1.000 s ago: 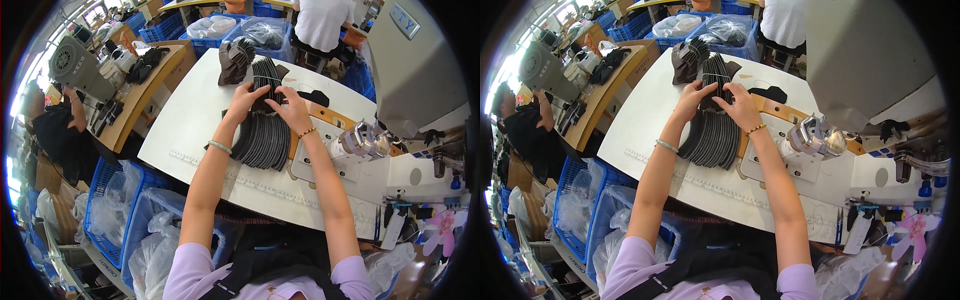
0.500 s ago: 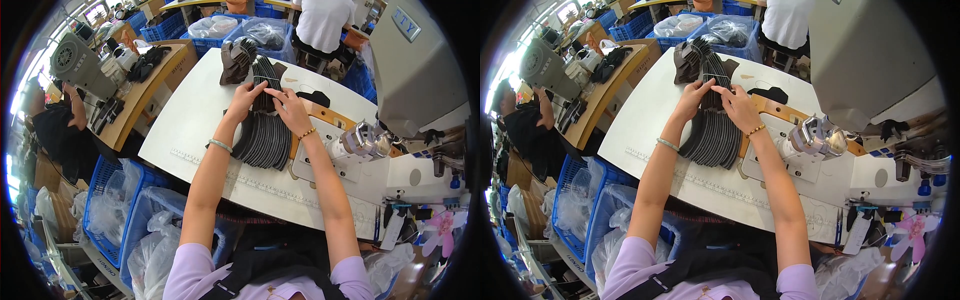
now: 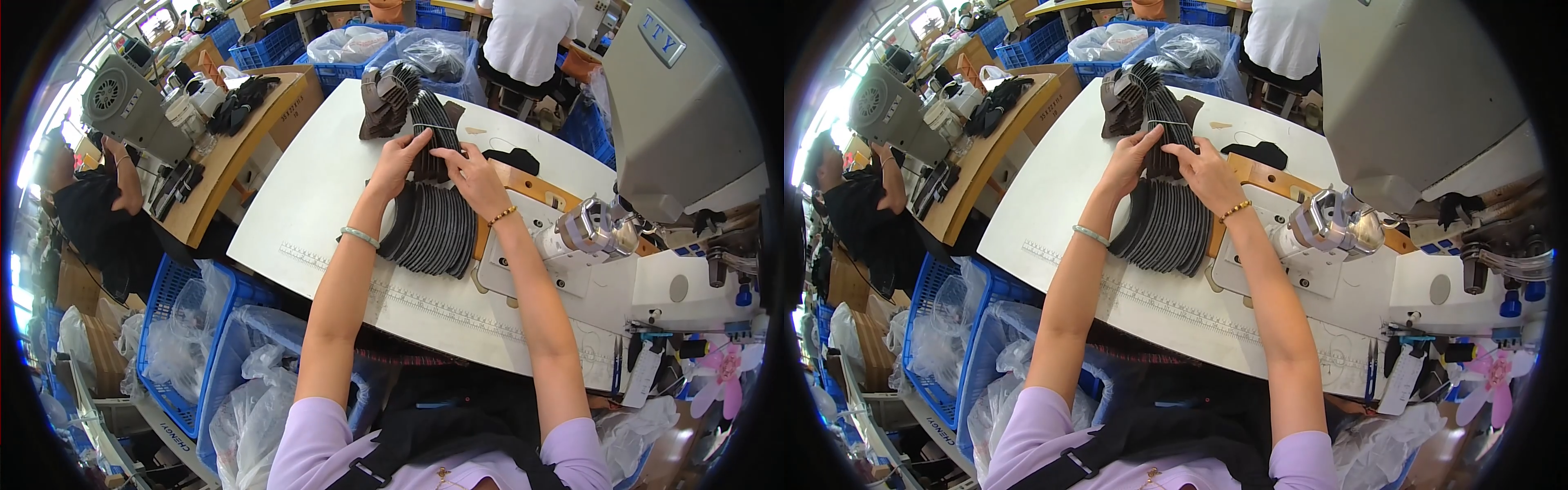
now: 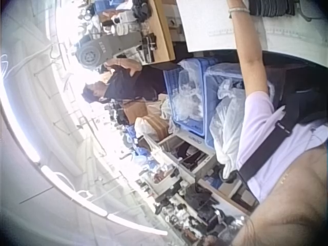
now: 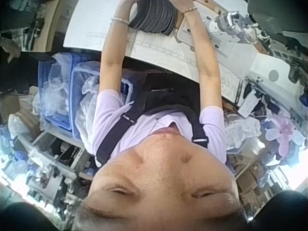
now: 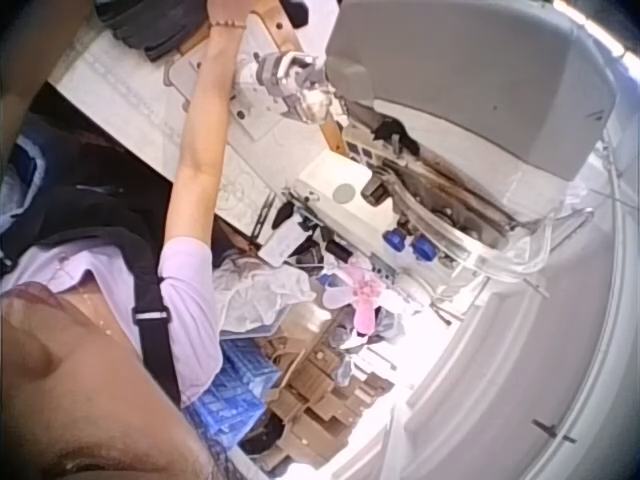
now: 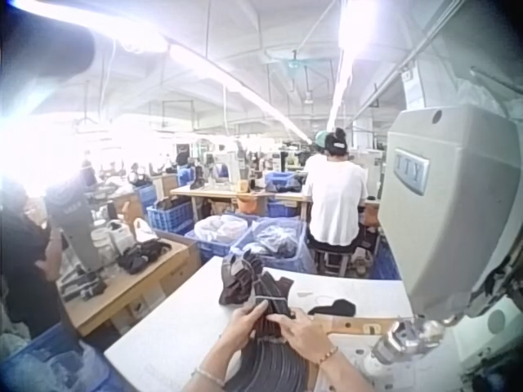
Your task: Operating a heavy-duty sewing machine to stitch shoe components and sorting finished pieces.
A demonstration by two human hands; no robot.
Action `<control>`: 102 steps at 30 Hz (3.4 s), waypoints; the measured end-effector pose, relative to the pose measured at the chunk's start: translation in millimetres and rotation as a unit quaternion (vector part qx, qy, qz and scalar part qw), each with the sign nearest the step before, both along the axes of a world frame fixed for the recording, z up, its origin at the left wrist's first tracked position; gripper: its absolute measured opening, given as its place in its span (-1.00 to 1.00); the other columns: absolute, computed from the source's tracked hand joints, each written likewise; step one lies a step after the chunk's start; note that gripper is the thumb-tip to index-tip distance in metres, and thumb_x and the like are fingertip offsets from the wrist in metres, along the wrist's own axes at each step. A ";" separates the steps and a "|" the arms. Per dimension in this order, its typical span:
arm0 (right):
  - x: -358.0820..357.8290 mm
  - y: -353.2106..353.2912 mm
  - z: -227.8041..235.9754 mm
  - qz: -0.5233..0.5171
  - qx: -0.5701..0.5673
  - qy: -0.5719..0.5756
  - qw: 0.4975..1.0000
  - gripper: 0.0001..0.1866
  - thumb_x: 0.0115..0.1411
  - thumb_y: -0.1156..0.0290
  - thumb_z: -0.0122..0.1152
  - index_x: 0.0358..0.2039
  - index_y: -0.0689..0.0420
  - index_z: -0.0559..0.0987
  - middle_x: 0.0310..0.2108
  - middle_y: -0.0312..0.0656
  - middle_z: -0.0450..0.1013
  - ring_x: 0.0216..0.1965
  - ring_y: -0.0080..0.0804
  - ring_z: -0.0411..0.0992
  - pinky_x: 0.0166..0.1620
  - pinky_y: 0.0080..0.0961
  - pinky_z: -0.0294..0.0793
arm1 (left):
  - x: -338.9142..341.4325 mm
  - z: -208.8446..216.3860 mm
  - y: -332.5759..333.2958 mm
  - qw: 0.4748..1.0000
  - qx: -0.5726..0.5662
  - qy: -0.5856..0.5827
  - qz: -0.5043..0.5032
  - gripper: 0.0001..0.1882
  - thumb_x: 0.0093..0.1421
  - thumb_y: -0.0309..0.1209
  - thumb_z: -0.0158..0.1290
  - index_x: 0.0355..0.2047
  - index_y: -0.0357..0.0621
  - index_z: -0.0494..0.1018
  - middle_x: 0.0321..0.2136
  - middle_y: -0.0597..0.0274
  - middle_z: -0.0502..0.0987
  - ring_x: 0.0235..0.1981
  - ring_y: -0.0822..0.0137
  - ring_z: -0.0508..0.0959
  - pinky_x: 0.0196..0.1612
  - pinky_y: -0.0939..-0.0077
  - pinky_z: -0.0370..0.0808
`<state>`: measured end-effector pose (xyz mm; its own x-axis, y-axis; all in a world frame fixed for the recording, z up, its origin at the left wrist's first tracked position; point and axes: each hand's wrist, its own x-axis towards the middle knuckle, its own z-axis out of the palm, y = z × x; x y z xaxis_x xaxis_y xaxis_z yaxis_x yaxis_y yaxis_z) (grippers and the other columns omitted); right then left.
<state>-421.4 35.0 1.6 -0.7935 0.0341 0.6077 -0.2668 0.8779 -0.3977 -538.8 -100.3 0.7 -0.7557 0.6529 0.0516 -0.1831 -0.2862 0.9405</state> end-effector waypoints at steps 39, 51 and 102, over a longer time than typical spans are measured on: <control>-31.7 -13.4 1.9 -0.257 -0.010 -0.008 0.966 -0.25 -0.07 0.26 0.29 0.07 0.36 0.20 -0.14 0.15 0.38 -0.10 -0.02 0.40 -0.09 -0.17 0.42 | 6.7 -2.6 20.9 0.832 -0.282 0.416 0.234 -0.69 -0.04 -0.29 0.18 -0.45 -0.35 0.48 -0.49 0.01 0.47 -0.44 0.18 0.46 -0.35 0.30 0.37; -39.7 25.9 12.6 -0.218 -0.301 -0.037 0.928 -0.23 -0.15 0.18 0.32 -0.03 0.44 0.29 -0.21 0.29 0.45 -0.15 0.06 0.48 -0.06 -0.32 0.46 | 4.1 17.9 36.2 0.890 -0.329 0.313 0.039 -0.02 -0.12 0.00 0.22 0.16 -0.40 0.10 -0.03 -0.30 0.39 0.03 -0.08 0.43 0.04 0.25 0.36; 157.5 -59.6 19.1 -0.328 -0.039 -0.070 0.941 -0.22 -0.01 0.30 0.21 0.18 0.35 0.15 -0.24 0.04 0.41 -0.40 -0.14 0.49 -0.37 -0.33 0.54 | 2.8 27.7 41.7 0.646 -0.517 0.539 0.157 -0.16 0.01 0.05 0.13 0.22 -0.09 0.15 -0.11 -0.19 0.45 -0.09 -0.08 0.49 -0.07 0.13 0.42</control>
<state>-263.9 -24.6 20.7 -0.6575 0.5857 0.4739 0.3828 0.8015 -0.4595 -536.0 -58.7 28.3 -0.7478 0.5832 0.3173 0.6527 0.7331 0.1910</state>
